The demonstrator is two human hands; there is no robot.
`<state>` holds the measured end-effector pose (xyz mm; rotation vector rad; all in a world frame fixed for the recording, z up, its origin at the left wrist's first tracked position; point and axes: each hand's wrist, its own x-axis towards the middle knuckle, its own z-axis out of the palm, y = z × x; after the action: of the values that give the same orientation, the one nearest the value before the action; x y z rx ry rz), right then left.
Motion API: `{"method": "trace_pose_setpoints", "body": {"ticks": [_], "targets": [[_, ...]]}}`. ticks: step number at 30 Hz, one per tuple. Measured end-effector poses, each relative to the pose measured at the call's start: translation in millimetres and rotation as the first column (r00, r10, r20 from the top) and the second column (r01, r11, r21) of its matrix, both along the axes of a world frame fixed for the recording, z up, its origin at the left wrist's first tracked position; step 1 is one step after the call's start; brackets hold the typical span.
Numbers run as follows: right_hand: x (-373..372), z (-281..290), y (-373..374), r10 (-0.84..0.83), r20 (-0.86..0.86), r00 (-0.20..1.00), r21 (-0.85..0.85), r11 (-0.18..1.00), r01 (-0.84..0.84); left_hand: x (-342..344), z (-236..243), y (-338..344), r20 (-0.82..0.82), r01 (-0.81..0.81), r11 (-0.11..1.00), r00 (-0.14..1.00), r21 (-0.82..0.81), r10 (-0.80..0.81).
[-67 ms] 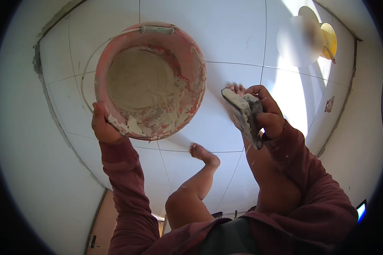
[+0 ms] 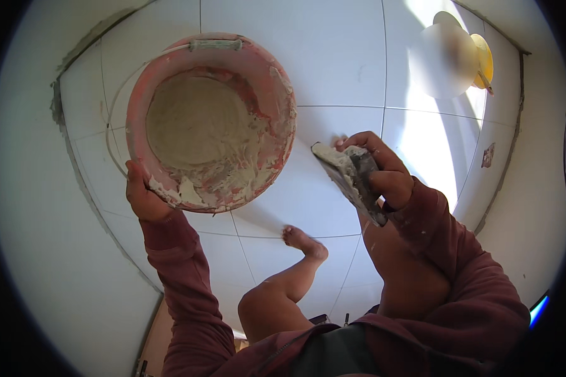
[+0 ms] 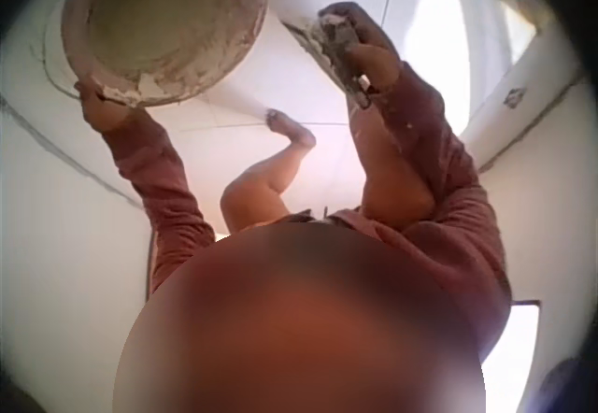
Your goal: Applying tile grout mix with fingers along the wall joint of a tiled area.
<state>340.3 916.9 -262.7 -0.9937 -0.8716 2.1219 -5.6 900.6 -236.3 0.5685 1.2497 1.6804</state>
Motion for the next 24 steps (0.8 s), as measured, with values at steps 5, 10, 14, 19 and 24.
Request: {"method": "trace_pose_setpoints", "body": {"ticks": [5, 10, 14, 19, 24], "targets": [[-25, -8, -6, 0.138, 0.033, 0.990, -0.079, 0.988, -0.135, -9, 1, 4, -0.159, -0.164, 0.986, 0.974, -0.019, 0.159], [-89, -18, -26, 0.086, 0.331, 0.940, 0.149, 0.979, -0.142, -60, 0, 3, -0.213, -0.099, 0.991, 0.970, 0.092, 0.117], [-131, 14, -35, 0.043, 0.430, 0.902, 0.161, 0.979, -0.123, -94, -6, -9, -0.258, -0.081, 0.996, 0.962, 0.046, 0.091], [-111, -12, -68, -0.093, 0.470, 0.878, 0.171, 0.985, 0.013, -100, -28, -21, -0.402, -0.167, 0.986, 0.902, 0.007, 0.156], [-93, -22, -18, -0.009, 0.450, 0.893, 0.122, 0.991, -0.051, -54, 20, 6, -0.304, -0.066, 0.997, 0.950, 0.026, 0.071]]}}
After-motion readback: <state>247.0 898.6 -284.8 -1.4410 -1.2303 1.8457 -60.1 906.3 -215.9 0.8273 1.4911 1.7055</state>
